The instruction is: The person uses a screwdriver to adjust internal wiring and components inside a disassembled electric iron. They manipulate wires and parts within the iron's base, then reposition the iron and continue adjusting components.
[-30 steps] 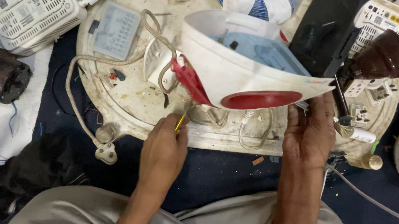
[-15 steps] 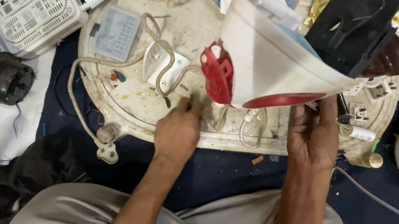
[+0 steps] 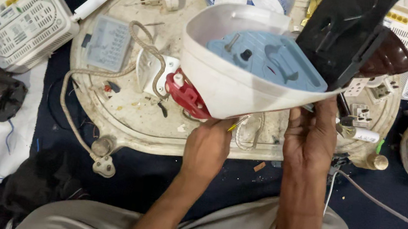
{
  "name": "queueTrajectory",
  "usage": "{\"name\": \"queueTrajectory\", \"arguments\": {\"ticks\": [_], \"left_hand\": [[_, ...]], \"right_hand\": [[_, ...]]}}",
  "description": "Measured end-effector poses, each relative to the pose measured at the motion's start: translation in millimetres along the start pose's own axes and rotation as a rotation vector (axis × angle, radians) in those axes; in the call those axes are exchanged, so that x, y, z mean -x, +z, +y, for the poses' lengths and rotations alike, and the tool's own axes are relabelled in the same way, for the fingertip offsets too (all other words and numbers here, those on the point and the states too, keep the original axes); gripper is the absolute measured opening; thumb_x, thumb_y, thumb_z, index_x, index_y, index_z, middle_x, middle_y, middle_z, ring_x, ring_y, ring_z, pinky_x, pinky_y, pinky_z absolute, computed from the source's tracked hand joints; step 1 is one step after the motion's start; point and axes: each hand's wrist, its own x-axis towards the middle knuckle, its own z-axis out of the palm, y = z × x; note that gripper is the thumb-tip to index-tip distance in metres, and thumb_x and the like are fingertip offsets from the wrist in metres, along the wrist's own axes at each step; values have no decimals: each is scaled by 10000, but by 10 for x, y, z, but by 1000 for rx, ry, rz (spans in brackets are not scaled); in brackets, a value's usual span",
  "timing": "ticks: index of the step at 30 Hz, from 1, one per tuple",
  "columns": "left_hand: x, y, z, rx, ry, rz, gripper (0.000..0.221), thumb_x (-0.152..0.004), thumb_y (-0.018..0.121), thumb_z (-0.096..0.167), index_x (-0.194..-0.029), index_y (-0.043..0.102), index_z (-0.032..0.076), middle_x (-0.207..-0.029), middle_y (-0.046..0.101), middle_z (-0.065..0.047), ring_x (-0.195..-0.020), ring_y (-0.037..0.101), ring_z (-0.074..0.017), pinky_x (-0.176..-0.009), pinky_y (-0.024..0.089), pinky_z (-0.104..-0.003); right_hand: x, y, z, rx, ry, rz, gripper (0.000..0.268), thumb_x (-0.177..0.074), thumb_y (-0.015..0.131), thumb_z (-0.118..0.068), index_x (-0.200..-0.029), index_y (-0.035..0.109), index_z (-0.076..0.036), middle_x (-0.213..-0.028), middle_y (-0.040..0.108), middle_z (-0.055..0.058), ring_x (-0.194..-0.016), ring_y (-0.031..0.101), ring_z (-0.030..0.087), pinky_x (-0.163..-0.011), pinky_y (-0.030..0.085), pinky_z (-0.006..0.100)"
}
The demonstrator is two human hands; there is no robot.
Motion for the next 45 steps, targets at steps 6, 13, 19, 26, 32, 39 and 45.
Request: {"name": "queueTrajectory", "arguments": {"ticks": [6, 13, 19, 26, 32, 39, 45], "left_hand": [[-114, 633, -265, -111, -67, -22, 101, -866, 642, 37, -890, 739, 22, -826, 702, -237, -771, 668, -441, -727, 525, -544], [-132, 893, -342, -146, 134, 253, 125, -879, 652, 116, -886, 738, 27, -807, 711, -189, -725, 669, -417, -635, 511, -547], [-163, 519, -16, -258, -32, 112, 191, -908, 643, 168, -976, 705, 1, -859, 703, -220, -725, 702, -400, -604, 558, -507], [262, -502, 599, -289, -328, -225, 136, -879, 624, 157, -981, 678, 85, -879, 723, -188, -770, 699, -412, -668, 552, -520], [341, -1129, 1094, 377, -202, -263, 160, -866, 765, 114, -1014, 730, 67, -919, 766, -112, -821, 774, -283, -718, 596, -395], [43, -1276, 1332, 461, 220, 108, 160, -898, 762, 36, -1043, 695, 30, -1030, 730, -111, -967, 757, -192, -836, 612, -296], [-165, -1361, 1073, 298, 80, 160, 193, -902, 744, -11, -1093, 738, 10, -1059, 760, -121, -930, 780, -193, -783, 616, -321]], "right_hand": [[-46, -87, -75, -49, -38, -60, 322, -1062, 686, -46, -1371, 624, 17, -1228, 690, 161, -1041, 706, 220, -826, 603, 305], [-59, -54, -113, 93, -104, 39, 479, -989, 669, -28, -1453, 553, -50, -1269, 697, 121, -1105, 730, 206, -902, 609, 325], [-64, -77, -66, 125, -93, -47, 463, -1039, 652, -51, -1484, 526, -33, -1230, 700, 129, -1041, 723, 202, -861, 637, 305], [61, 73, 91, 212, -24, 100, 497, -992, 658, -60, -1476, 546, -51, -1192, 733, 125, -911, 750, 168, -713, 639, 239], [307, 267, 266, 303, -19, 39, 549, -941, 704, -21, -1469, 556, -53, -1157, 738, 111, -821, 717, 140, -682, 628, 256], [503, 440, 445, 575, -77, 9, 522, -866, 745, 36, -1376, 639, 12, -1081, 745, 146, -837, 722, 134, -699, 620, 270], [621, 574, 333, 825, -227, -251, 544, -870, 739, 65, -1394, 595, 58, -1173, 736, 103, -958, 702, 91, -810, 606, 229]]}}
